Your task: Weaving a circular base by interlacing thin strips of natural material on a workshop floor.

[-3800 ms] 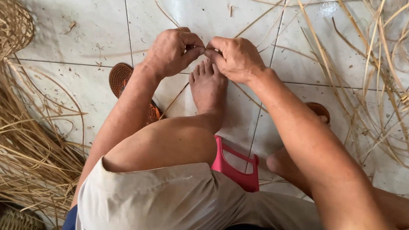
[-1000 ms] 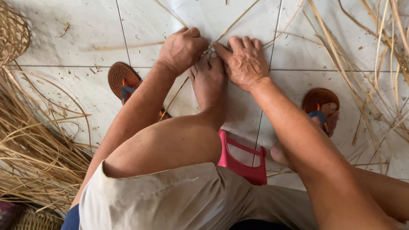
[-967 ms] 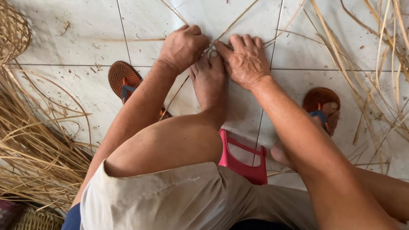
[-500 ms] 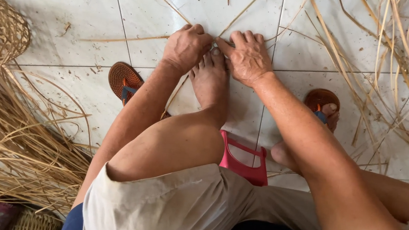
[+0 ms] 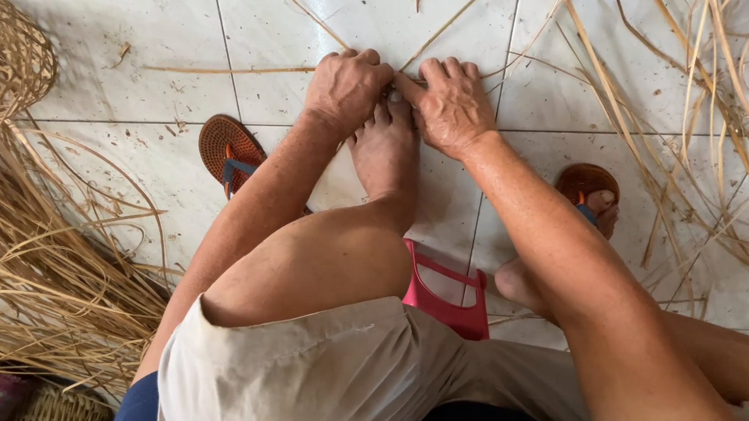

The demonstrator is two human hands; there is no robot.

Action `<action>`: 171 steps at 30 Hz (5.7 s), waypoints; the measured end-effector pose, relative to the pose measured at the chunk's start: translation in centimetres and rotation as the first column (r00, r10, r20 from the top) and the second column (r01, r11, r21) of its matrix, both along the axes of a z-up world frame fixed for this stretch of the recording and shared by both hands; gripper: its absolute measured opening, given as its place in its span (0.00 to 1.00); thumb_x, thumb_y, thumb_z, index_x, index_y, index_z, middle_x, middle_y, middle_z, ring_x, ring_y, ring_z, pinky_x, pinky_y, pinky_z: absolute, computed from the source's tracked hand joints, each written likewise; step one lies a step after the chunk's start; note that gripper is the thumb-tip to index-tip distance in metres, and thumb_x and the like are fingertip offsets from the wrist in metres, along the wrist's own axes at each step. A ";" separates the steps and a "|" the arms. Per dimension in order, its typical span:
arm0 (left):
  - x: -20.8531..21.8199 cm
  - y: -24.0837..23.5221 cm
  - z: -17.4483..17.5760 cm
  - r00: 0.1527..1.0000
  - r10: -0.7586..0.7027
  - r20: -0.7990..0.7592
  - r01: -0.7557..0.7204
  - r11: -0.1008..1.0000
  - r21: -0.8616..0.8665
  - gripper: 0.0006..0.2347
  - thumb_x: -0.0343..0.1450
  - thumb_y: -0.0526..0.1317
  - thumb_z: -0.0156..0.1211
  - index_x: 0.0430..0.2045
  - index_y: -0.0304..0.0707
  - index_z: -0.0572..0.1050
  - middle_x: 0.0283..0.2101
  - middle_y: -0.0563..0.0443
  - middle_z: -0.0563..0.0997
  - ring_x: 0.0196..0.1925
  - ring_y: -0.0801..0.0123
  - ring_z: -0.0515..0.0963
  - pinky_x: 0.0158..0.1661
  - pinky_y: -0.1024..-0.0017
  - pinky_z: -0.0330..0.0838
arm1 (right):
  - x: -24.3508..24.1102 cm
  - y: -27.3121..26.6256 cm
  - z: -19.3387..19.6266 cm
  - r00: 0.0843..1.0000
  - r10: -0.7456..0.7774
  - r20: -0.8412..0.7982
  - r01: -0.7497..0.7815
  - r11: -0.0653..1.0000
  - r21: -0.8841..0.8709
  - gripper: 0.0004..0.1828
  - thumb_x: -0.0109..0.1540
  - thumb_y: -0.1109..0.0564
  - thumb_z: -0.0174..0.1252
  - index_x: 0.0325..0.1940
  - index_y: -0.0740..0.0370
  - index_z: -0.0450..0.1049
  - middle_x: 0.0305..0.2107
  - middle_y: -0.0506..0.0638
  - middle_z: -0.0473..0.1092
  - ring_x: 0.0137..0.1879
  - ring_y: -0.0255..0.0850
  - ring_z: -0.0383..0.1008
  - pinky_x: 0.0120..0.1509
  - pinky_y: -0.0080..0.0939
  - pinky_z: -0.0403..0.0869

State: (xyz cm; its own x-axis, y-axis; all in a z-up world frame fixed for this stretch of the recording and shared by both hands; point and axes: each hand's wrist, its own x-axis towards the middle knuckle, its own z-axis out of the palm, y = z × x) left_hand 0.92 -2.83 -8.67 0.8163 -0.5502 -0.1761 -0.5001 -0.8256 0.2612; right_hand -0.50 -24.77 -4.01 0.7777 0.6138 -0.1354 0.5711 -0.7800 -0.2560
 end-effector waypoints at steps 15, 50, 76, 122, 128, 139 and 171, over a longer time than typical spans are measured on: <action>-1.5 1.6 3.1 0.939 0.328 -0.106 -0.345 0.904 -0.253 0.11 0.70 0.40 0.65 0.44 0.39 0.81 0.43 0.45 0.80 0.43 0.51 0.74 0.48 0.58 0.70 | 1.1 1.5 1.8 0.973 0.129 -0.192 -0.192 0.913 -0.360 0.35 0.60 0.57 0.55 0.72 0.43 0.59 0.49 0.53 0.66 0.50 0.53 0.71 0.45 0.63 0.71; -2.8 2.5 0.7 0.989 0.075 0.129 -0.052 0.983 -0.174 0.05 0.76 0.45 0.55 0.38 0.59 0.80 0.37 0.55 0.73 0.44 0.56 0.77 0.40 0.63 0.77 | 0.2 0.6 5.3 0.922 -0.041 -0.385 -0.039 0.979 -0.198 0.43 0.60 0.65 0.56 0.78 0.43 0.56 0.59 0.57 0.61 0.62 0.60 0.64 0.70 0.77 0.61; -0.7 -1.5 9.5 0.858 0.142 -0.493 -0.061 0.982 0.176 0.14 0.72 0.30 0.49 0.50 0.41 0.75 0.51 0.40 0.74 0.55 0.42 0.72 0.45 0.45 0.79 | -4.5 -24.7 0.2 0.069 -0.922 -0.381 0.983 -0.003 0.185 0.08 0.61 0.56 0.62 0.45 0.45 0.79 0.40 0.41 0.80 0.44 0.37 0.80 0.48 0.41 0.77; -0.5 -3.2 12.1 0.799 0.235 -0.554 -0.078 0.953 0.292 0.24 0.72 0.34 0.46 0.68 0.48 0.64 0.63 0.43 0.67 0.63 0.43 0.67 0.50 0.42 0.77 | -1.4 -29.1 1.6 0.008 -0.913 -0.407 0.999 0.020 -0.027 0.10 0.66 0.44 0.59 0.43 0.49 0.76 0.42 0.43 0.77 0.45 0.37 0.77 0.47 0.38 0.77; -2.0 -1.4 8.4 0.874 0.210 -0.437 -0.069 0.946 0.316 0.21 0.72 0.34 0.48 0.62 0.54 0.70 0.62 0.51 0.69 0.72 0.50 0.66 0.56 0.50 0.80 | 1.4 -20.4 6.9 0.232 -0.827 -0.511 0.943 0.321 -0.090 0.31 0.60 0.32 0.65 0.57 0.54 0.73 0.45 0.57 0.77 0.57 0.56 0.78 0.59 0.57 0.77; -2.3 1.5 8.3 0.848 0.266 -0.458 -0.232 0.964 0.130 0.22 0.72 0.42 0.54 0.64 0.62 0.71 0.63 0.52 0.72 0.68 0.47 0.71 0.60 0.46 0.76 | 0.3 -19.8 4.0 0.187 -0.844 -0.504 0.981 0.186 0.052 0.15 0.62 0.43 0.63 0.48 0.49 0.75 0.40 0.48 0.78 0.50 0.48 0.81 0.55 0.48 0.77; 4.6 -11.7 45.1 0.959 -0.006 -0.282 -0.202 0.682 -0.703 0.06 0.74 0.46 0.61 0.35 0.53 0.83 0.19 0.59 0.79 0.27 0.75 0.81 0.35 0.74 0.75 | -2.4 -10.5 35.7 0.800 -0.044 -0.598 0.574 0.348 0.742 0.14 0.67 0.53 0.63 0.53 0.61 0.74 0.30 0.51 0.74 0.33 0.35 0.76 0.34 0.31 0.77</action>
State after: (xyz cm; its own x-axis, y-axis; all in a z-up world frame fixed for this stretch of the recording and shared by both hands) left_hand 5.49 -14.49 36.40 0.8598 -0.5090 0.0414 -0.2612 -0.3687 0.8921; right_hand -2.86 -35.28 31.64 0.9506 0.3060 -0.0513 -0.0355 -0.0568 -0.9978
